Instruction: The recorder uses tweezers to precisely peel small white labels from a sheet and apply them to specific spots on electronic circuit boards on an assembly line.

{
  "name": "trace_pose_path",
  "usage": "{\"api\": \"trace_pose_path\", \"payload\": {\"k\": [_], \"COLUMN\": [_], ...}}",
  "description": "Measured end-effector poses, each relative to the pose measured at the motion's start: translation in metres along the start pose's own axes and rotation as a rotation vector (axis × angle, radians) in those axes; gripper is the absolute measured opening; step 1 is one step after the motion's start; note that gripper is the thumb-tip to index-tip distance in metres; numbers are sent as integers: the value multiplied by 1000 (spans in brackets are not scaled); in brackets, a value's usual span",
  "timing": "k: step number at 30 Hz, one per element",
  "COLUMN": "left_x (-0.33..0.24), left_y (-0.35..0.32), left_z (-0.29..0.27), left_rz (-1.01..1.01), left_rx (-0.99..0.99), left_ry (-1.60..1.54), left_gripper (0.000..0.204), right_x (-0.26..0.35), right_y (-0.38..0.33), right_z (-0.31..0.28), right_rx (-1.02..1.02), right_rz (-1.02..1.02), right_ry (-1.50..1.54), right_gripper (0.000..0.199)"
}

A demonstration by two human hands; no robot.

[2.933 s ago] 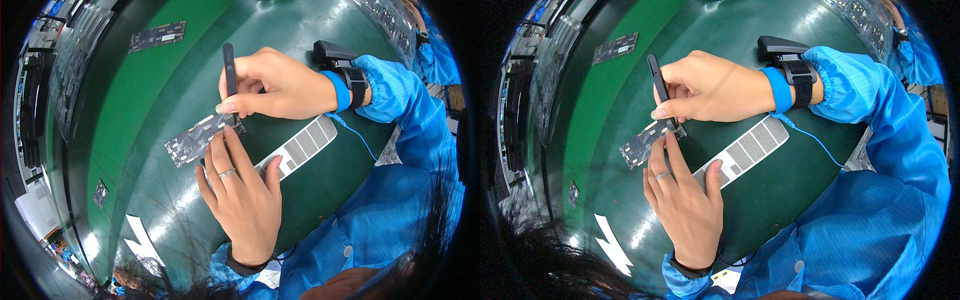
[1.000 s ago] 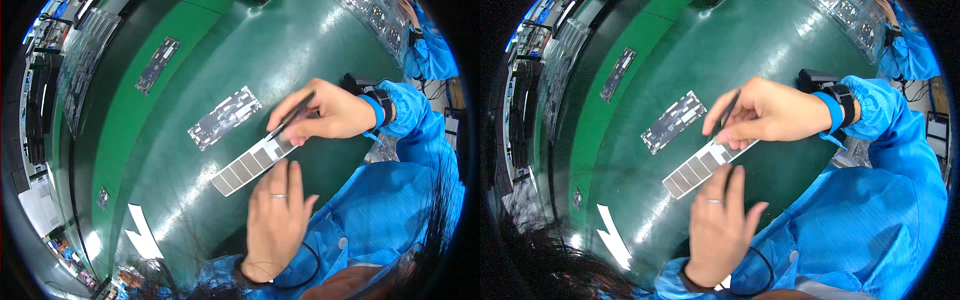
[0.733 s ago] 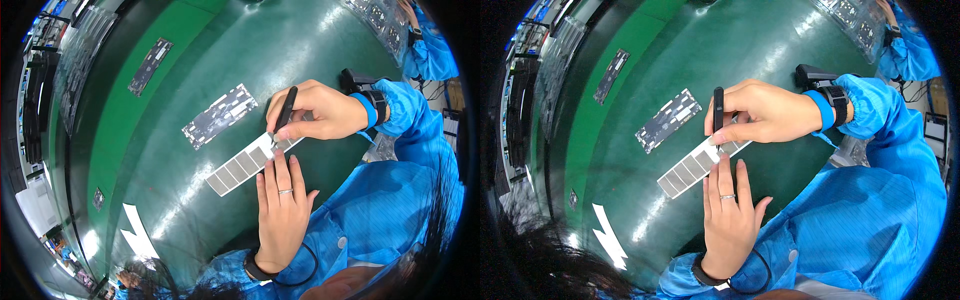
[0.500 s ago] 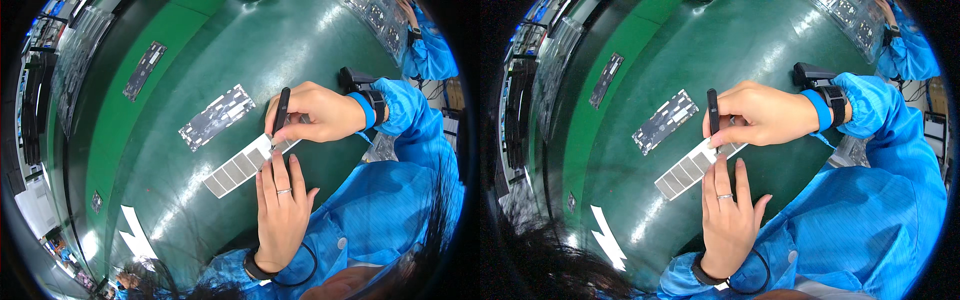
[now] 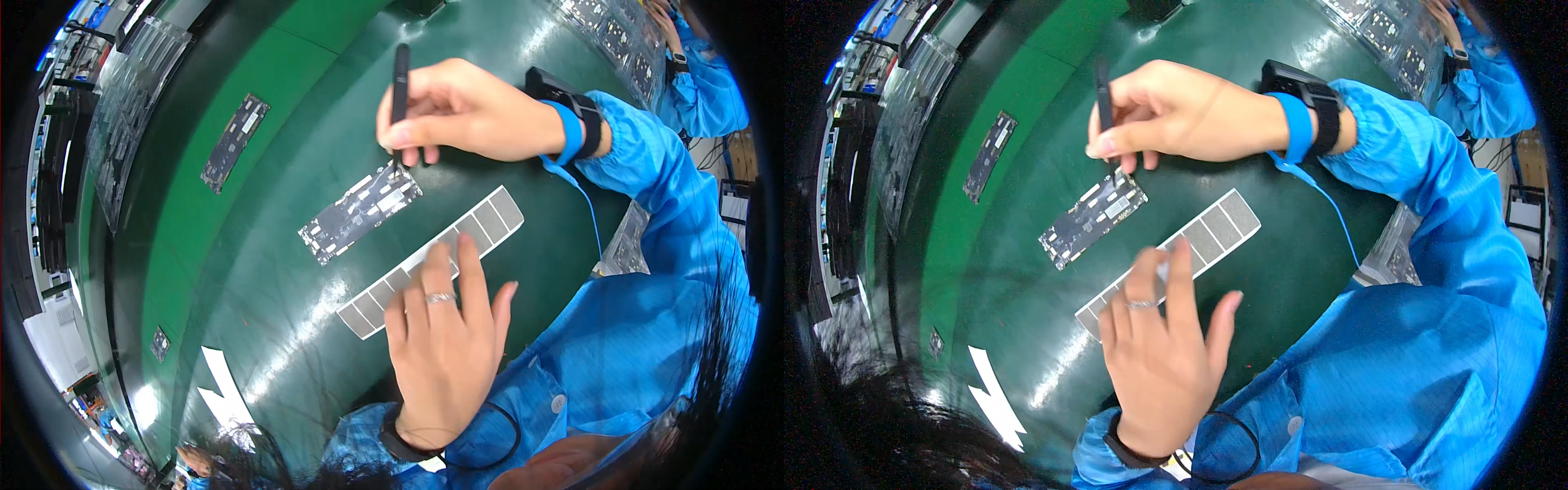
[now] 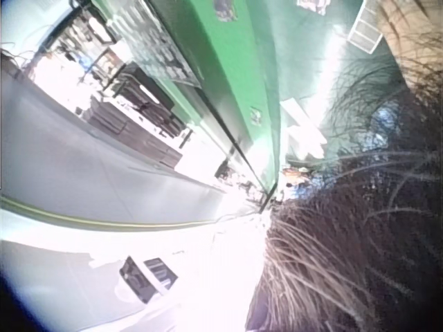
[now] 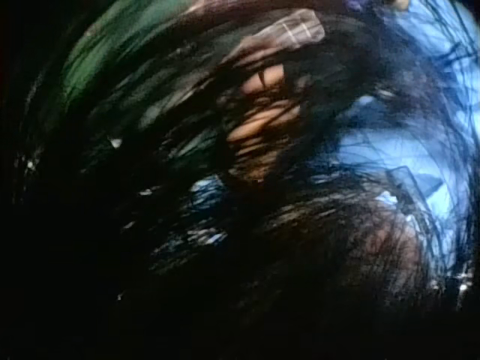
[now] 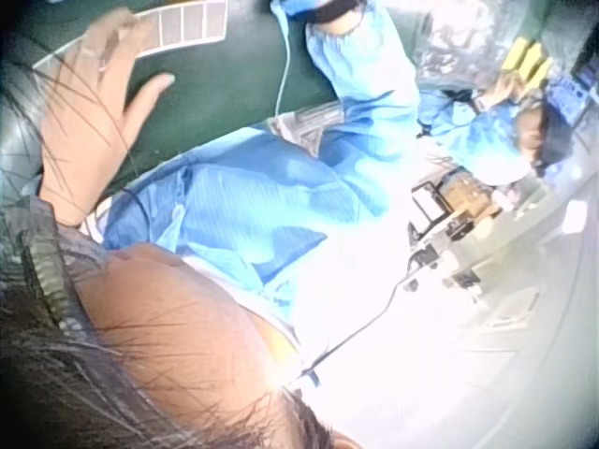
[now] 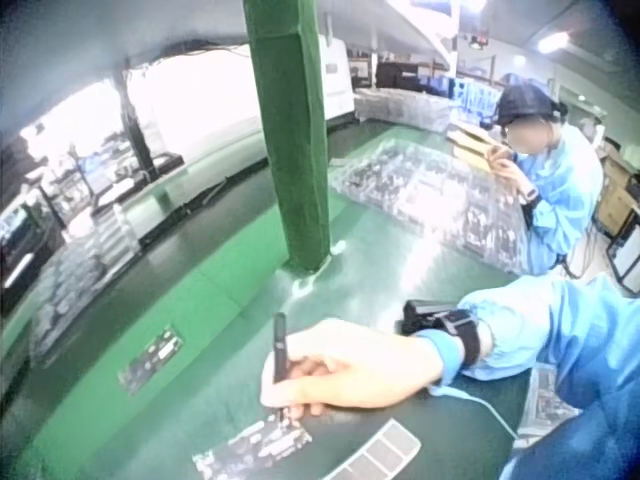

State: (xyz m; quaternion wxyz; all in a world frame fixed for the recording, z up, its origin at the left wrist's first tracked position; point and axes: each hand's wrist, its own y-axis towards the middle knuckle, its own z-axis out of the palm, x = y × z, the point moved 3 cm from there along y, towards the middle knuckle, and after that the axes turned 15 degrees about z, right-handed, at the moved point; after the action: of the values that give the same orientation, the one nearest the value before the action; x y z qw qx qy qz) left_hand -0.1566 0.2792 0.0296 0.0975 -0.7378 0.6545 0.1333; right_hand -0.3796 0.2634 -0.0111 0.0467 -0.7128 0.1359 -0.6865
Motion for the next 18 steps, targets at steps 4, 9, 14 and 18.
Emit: {"api": "trace_pose_path", "payload": {"k": [4,9,14,18], "left_x": [21,26,35,40], "left_y": [20,23,26,28], "left_z": [5,19,18,20], "left_rz": [-38,-95,-100,-97], "left_rx": [-115,-63,-54,-34], "left_ry": [89,58,-1,-4], "left_gripper": [72,77,78,80], "right_x": [-4,-3,-2,-4], "right_y": [29,38,39,42], "right_z": [4,13,11,11], "right_rx": [54,113,70,65], "right_rz": [-5,121,103,109], "right_ry": [30,-69,-70,-91], "right_gripper": [24,20,19,18]}}
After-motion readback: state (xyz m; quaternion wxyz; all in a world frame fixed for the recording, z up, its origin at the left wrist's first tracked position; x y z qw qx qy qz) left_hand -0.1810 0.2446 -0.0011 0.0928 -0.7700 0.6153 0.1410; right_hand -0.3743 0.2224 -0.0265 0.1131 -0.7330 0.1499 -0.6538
